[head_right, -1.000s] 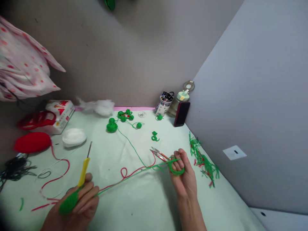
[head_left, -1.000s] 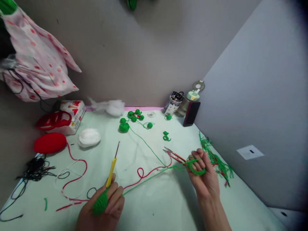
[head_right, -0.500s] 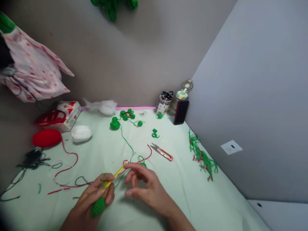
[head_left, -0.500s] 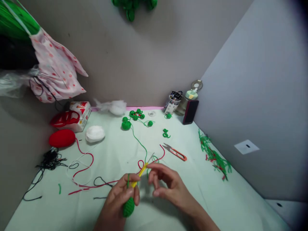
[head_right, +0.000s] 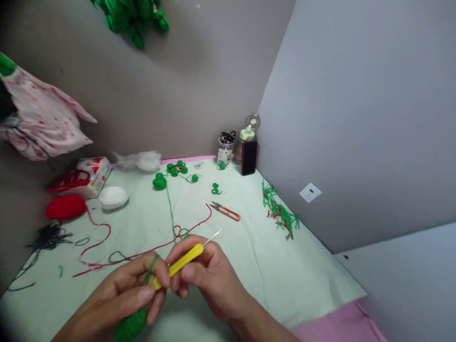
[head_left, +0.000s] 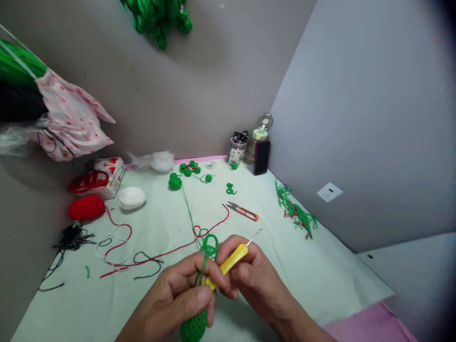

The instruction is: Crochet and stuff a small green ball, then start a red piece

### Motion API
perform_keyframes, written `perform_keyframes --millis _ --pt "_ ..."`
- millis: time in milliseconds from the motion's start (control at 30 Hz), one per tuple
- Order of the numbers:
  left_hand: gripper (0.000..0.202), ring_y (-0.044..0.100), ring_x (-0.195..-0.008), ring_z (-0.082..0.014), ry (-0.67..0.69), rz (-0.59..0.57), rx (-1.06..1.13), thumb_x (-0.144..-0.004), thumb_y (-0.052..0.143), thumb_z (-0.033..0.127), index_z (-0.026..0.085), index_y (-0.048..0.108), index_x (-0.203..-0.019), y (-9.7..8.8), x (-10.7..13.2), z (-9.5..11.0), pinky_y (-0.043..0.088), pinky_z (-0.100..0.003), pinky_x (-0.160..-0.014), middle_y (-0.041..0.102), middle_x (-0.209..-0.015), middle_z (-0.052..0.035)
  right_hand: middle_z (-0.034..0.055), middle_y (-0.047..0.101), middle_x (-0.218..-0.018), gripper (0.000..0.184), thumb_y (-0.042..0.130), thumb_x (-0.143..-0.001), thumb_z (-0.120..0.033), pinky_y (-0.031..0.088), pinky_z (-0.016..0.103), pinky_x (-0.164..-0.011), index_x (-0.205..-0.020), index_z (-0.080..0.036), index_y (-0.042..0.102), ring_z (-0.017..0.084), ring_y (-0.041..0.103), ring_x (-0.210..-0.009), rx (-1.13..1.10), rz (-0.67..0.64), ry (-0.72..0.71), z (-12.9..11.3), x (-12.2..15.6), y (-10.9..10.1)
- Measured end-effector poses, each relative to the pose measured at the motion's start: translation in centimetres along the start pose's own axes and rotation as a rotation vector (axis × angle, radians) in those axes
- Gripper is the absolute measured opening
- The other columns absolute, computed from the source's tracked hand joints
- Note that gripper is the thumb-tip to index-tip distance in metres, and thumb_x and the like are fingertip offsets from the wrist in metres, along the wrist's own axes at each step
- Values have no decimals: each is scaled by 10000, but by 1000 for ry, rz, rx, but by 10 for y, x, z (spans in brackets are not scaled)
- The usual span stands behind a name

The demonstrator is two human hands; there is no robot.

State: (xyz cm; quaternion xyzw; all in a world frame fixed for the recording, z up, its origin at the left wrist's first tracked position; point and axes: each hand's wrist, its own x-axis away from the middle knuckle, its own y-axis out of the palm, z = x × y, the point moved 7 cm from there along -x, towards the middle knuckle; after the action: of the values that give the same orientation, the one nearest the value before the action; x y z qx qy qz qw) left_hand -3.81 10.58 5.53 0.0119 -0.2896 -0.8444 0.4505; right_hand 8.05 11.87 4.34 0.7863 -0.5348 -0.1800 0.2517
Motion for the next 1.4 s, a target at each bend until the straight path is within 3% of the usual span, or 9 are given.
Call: perform_keyframes --millis 133,300,400,533,667,833,1000,1133,1400 --pt "263 574 -755 -165 114 73 -76 -877 757 460 250 750 -1035 10 -15 23 397 -286 -719 673 -790 -2 12 715 -746 244 819 -869 -445 450 208 -556 -971 -223 819 84 556 -565 75 135 -296 -32 2 -2" --pt "549 674 -1035 -270 189 29 -48 -900 744 434 252 595 -1396 14 -28 38 445 -404 -981 773 -1051 -78 31 758 -801 187 748 -940 -413 532 199 -608 -1012 -268 840 109 655 -659 130 218 -468 -63 1 -3" --pt "459 700 -989 -243 239 -15 -81 -900 780 370 272 642 -1327 10 -34 41 493 -385 -961 772 -1022 -62 27 740 -820 191 761 -927 -426 546 195 -648 -966 -256 841 104 650 -688 159 215 -496 -68 -5 -6" --pt "441 695 -895 -191 295 65 -126 -837 861 325 292 700 -1246 -3 -40 45 536 -297 -837 728 -929 -21 -10 680 -827 161 856 -841 -403 514 178 -662 -912 -264 814 98 616 -735 253 216 -504 -63 -16 -12" --pt "469 686 -850 -172 281 144 -99 -784 902 335 285 726 -1217 -15 -44 46 546 -275 -800 694 -876 -9 10 680 -899 163 740 -953 -393 511 201 -673 -1047 -287 820 112 616 -776 421 222 -519 -56 -22 -15" --pt "496 722 -889 -202 263 146 -92 -798 883 355 283 718 -1260 -23 -52 43 557 -318 -874 683 -908 -18 24 704 -944 217 609 -1042 -367 541 242 -754 -1088 -304 810 123 655 -811 371 187 -540 -46 -28 -19" --pt "476 702 -914 -215 275 212 -108 -822 846 358 277 730 -1276 -33 -53 41 563 -315 -864 681 -938 -38 6 699 -896 126 724 -970 -359 543 227 -693 -1027 -291 814 104 659 -732 285 197 -474 -34 -38 -24" --pt "505 675 -896 -196 261 235 -61 -807 857 328 288 734 -1295 -37 -55 38 551 -320 -907 669 -916 -22 28 739 -949 129 719 -976 -324 557 241 -711 -1044 -303 826 126 666 -791 404 260 -509 -35 -40 -25" --pt "678 675 -919 -185 224 201 -7 -883 780 308 320 557 -1523 -38 -60 28 533 -312 -925 667 -959 -18 42 742 -966 143 708 -981 -316 559 252 -684 -1050 -304 833 132 660 -766 362 238 -492 -29 -41 -27"
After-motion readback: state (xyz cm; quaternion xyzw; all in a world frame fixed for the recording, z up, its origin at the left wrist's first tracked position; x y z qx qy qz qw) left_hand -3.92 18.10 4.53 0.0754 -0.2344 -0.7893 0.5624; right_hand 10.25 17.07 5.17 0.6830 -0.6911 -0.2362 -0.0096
